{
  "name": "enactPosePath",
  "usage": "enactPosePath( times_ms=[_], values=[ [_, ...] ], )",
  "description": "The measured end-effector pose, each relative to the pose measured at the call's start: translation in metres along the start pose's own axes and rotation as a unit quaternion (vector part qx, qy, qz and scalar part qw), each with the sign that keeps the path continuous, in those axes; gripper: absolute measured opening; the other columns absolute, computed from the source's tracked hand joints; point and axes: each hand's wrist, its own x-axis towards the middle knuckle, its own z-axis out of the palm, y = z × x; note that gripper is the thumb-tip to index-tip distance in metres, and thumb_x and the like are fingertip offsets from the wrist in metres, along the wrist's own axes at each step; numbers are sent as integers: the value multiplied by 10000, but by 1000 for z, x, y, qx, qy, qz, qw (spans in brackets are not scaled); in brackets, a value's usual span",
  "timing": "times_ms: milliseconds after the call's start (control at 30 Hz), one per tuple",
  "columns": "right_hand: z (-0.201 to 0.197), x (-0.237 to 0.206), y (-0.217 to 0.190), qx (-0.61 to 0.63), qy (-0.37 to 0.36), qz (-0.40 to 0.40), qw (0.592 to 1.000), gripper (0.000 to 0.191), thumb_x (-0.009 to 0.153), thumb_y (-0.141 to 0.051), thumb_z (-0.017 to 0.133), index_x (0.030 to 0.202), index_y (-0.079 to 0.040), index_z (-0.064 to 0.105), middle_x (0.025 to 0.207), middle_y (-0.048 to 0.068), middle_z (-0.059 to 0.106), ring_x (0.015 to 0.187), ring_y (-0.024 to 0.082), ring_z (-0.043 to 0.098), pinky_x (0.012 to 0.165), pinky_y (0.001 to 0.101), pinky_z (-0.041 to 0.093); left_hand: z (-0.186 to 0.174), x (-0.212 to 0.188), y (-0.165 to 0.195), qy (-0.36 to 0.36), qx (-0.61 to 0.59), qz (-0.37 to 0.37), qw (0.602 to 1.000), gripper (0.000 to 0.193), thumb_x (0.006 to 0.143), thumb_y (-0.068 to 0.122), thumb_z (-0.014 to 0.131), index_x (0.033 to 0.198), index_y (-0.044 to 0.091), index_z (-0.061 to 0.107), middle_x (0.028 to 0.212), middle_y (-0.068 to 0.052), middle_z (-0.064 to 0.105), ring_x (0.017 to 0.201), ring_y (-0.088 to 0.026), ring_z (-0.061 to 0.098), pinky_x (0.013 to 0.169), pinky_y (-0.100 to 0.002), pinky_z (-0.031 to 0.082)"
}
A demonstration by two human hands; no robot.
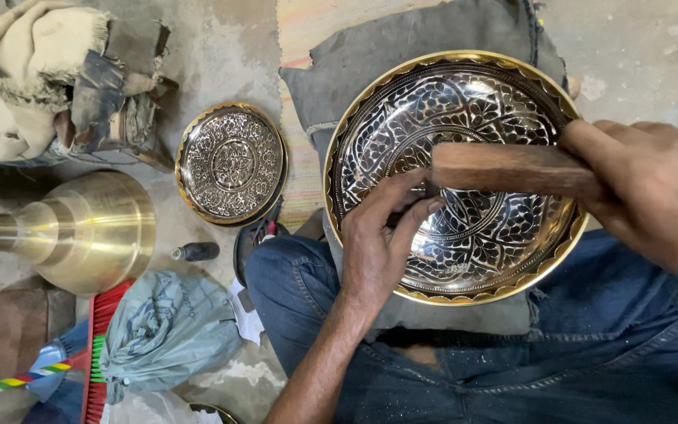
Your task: The person uses a wooden mallet and a small metal punch to emboss a decorative floral pattern into a brass plate. They repeatedly strike the punch to create indentations, rotating the plate to work on different sections of the design.
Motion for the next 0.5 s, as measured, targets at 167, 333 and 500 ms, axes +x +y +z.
enactPosePath(
  times_ms=[167, 333, 500],
  values=[
    [-4, -3, -5, 65, -59, 87, 992, 380, 891, -294, 742, 1195, -118, 597, 857, 62, 721, 779, 174, 747, 768, 344, 606, 0, -1, 0, 1, -14, 2, 1000, 307, 1000, 96, 686, 1301, 43, 653, 1168, -106, 741, 1036, -184, 776, 872, -304, 673],
    [-8, -7, -11, 176, -80, 150, 970, 371, 902, -222, 741, 1226, -133, 585, 908, 78, 715, 834, 208, 753, 768, 362, 608, 0, -2, 2, 4, 8, 18, 1000, 313, 988, 91, 707, 1295, 45, 667, 1159, -114, 752, 1021, -183, 775, 859, -308, 664],
    [-6, -6, -9, 114, -83, 84, 986, 370, 809, -196, 802, 1135, -127, 640, 878, 69, 701, 869, 215, 733, 837, 356, 583, -4, -3, 3, 2, 7, -10, 1000, 324, 974, 108, 732, 1283, 43, 659, 1097, -112, 769, 971, -185, 784, 831, -315, 661]
  ],
)
